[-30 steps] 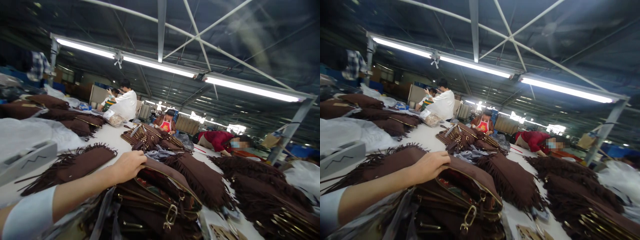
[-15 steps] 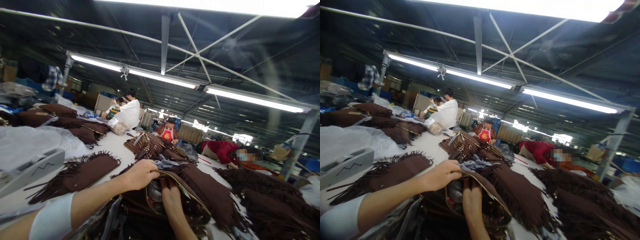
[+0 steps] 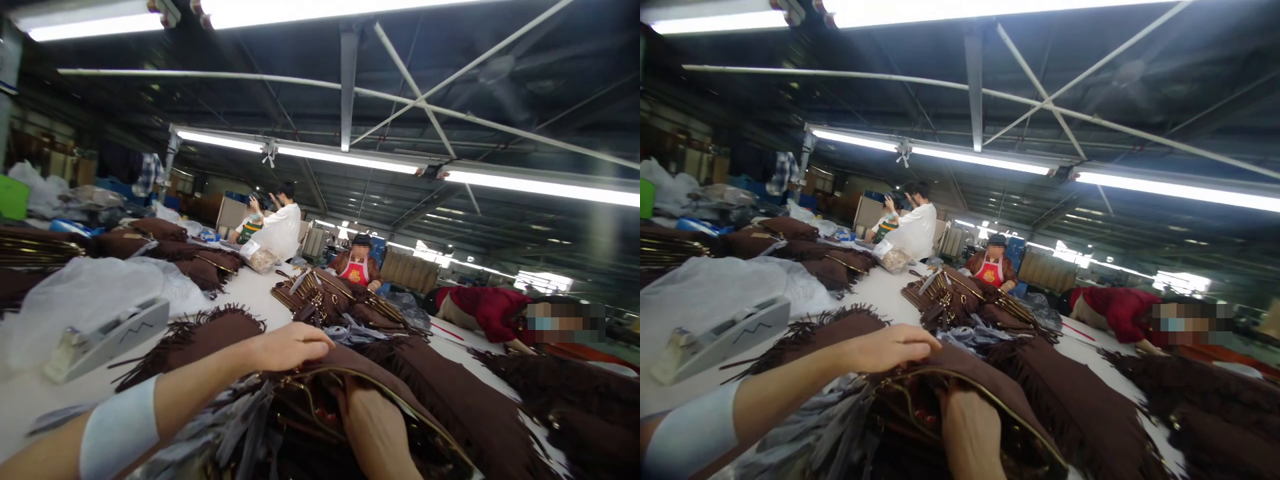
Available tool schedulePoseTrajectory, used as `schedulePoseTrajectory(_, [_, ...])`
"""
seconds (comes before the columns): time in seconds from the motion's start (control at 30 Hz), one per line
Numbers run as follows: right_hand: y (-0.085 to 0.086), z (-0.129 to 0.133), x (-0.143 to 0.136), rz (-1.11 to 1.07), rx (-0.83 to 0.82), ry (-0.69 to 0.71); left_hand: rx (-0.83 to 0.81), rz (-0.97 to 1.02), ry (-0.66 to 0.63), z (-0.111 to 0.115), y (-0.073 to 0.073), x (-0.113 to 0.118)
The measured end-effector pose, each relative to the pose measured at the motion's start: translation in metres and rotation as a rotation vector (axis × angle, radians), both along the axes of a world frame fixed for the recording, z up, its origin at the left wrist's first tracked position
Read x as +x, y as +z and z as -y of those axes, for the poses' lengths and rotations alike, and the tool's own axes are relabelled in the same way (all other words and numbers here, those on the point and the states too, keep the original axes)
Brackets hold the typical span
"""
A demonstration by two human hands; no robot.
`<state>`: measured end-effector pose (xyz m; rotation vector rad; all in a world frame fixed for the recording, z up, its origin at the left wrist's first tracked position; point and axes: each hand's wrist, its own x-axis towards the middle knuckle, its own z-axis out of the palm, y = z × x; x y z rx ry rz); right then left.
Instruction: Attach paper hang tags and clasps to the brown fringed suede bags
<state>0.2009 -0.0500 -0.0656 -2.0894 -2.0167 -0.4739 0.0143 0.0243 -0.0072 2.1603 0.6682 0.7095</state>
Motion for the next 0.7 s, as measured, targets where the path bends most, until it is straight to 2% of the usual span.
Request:
schedulePoseTrajectory(0.03, [-0.002,0.007,0.001,0.045,0.071,0.032,-0.071,-0.009,0.037,-0.001,0.001,-0.010])
schedulePoseTrajectory(0.1, [-0.007,0.021,0.003,0.112,0.253,0.180,-0.189,-0.089,0.068,-0.004,-0.001,-0.034])
schedulePoseTrajectory(0.2, [-0.009,0.035,-0.003,0.046,0.443,0.487,-0.226,-0.236,-0.027,-0.004,-0.009,-0.061])
schedulePoseTrajectory(0.27, [-0.006,0.035,-0.016,-0.037,0.485,0.599,-0.229,-0.225,-0.113,-0.001,-0.015,-0.068])
schedulePoseTrajectory(0.33, [-0.001,0.031,-0.032,-0.090,0.476,0.620,-0.278,-0.172,-0.171,0.002,-0.020,-0.068])
schedulePoseTrajectory(0.43, [0.005,0.025,-0.050,-0.130,0.384,0.597,-0.405,-0.108,-0.149,0.006,-0.023,-0.062])
schedulePoseTrajectory(0.57, [0.007,0.022,-0.059,-0.149,0.275,0.533,-0.473,-0.069,-0.103,0.009,-0.023,-0.056])
schedulePoseTrajectory(0.7, [0.005,0.019,-0.064,-0.047,0.290,0.450,-0.562,-0.007,-0.140,0.017,-0.022,-0.055])
